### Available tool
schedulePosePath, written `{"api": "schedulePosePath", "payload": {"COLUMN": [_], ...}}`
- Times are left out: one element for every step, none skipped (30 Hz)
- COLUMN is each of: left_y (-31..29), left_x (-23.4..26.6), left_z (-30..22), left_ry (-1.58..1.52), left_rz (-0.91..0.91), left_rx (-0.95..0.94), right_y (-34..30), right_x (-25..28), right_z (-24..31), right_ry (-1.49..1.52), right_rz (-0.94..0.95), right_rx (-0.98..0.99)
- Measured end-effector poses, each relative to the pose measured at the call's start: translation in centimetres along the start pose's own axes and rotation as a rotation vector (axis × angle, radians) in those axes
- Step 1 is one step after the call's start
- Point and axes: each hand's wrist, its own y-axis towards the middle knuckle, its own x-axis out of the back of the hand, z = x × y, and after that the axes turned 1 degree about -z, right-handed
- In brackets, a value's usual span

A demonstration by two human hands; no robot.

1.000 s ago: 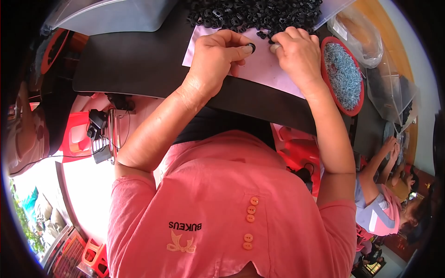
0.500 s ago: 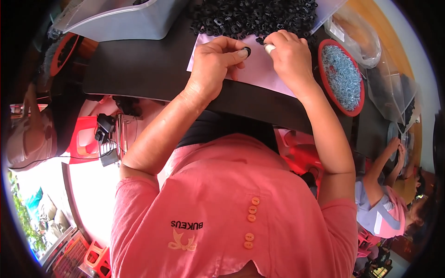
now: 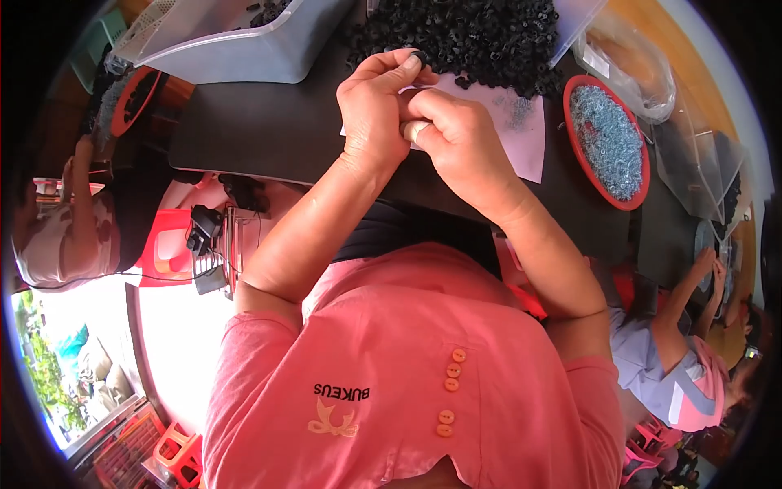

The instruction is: Assembling small black plastic components by manually inserting a small white part into each housing.

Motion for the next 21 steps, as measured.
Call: {"api": "schedulePosePath", "payload": {"left_y": [0.3, 0.3, 0.3, 0.3, 0.3, 0.2, 0.1, 0.0, -0.1, -0.2, -0.2, -0.1, -0.1, 0.0, 0.2, 0.3, 0.1, 0.0, -0.1, -0.2, -0.3], "left_x": [0.0, -0.1, -0.1, -0.1, -0.1, 0.0, 0.1, 0.0, 0.0, -0.1, -0.1, 0.0, 0.1, 0.2, 0.3, 0.4, 0.1, 0.2, 0.4, 0.4, 0.3], "left_z": [0.1, 0.2, 0.4, 0.5, 0.5, 0.6, 0.6, 0.6, 0.7, 0.8, 0.9, 1.1, 1.3, 1.6, 1.9, 2.1, 2.0, 1.9, 1.8, 1.7, 1.6], "left_ry": [-0.055, -0.055, -0.077, -0.098, -0.101, -0.097, -0.093, -0.094, -0.079, -0.064, -0.064, -0.064, -0.064, -0.065, -0.062, -0.059, -0.021, -0.022, 0.02, 0.061, 0.069], "left_rz": [-0.021, -0.022, -0.011, -0.001, -0.002, 0.011, 0.025, 0.023, 0.023, 0.023, 0.022, 0.025, 0.028, 0.026, 0.048, 0.071, 0.05, 0.051, 0.089, 0.128, 0.137], "left_rx": [0.025, 0.023, 0.034, 0.045, 0.048, 0.08, 0.113, 0.113, 0.114, 0.116, 0.117, 0.105, 0.093, 0.093, 0.041, -0.01, 0.004, 0.009, 0.049, 0.086, 0.099], "right_y": [0.0, -0.3, -0.5, -0.8, -1.1, -1.4, -1.7, -2.0, -2.3, -2.5, -2.6, -2.7, -2.8, -2.7, -2.4, -2.1, -1.5, -1.0, -0.6, -0.1, 0.2], "right_x": [-0.2, -0.3, -0.5, -0.7, -0.9, -1.2, -1.4, -1.5, -1.6, -1.6, -1.6, -1.5, -1.3, -0.9, -0.3, 0.6, 1.5, 2.6, 3.5, 4.5, 5.0], "right_z": [0.0, 0.0, 0.1, 0.1, 0.1, 0.2, 0.2, 0.2, 0.1, 0.0, -0.1, -0.1, -0.2, -0.4, -0.7, -1.0, -1.8, -1.3, -1.4, -1.5, -1.6], "right_ry": [0.102, 0.103, 0.123, 0.144, 0.142, 0.144, 0.146, 0.146, 0.106, 0.065, 0.065, 0.008, -0.05, -0.027, -0.005, 0.03, 0.057, 0.136, 0.159, 0.11, 0.122], "right_rz": [-0.04, -0.039, -0.087, -0.134, -0.132, -0.172, -0.212, -0.21, -0.216, -0.222, -0.222, -0.221, -0.219, -0.225, -0.232, -0.238, -0.275, -0.278, -0.288, -0.267, -0.256], "right_rx": [-0.065, -0.064, -0.069, -0.074, -0.077, -0.054, -0.03, -0.031, -0.001, 0.029, 0.027, 0.053, 0.078, 0.09, 0.102, 0.089, 0.1, 0.013, -0.093, -0.131, -0.13]}}
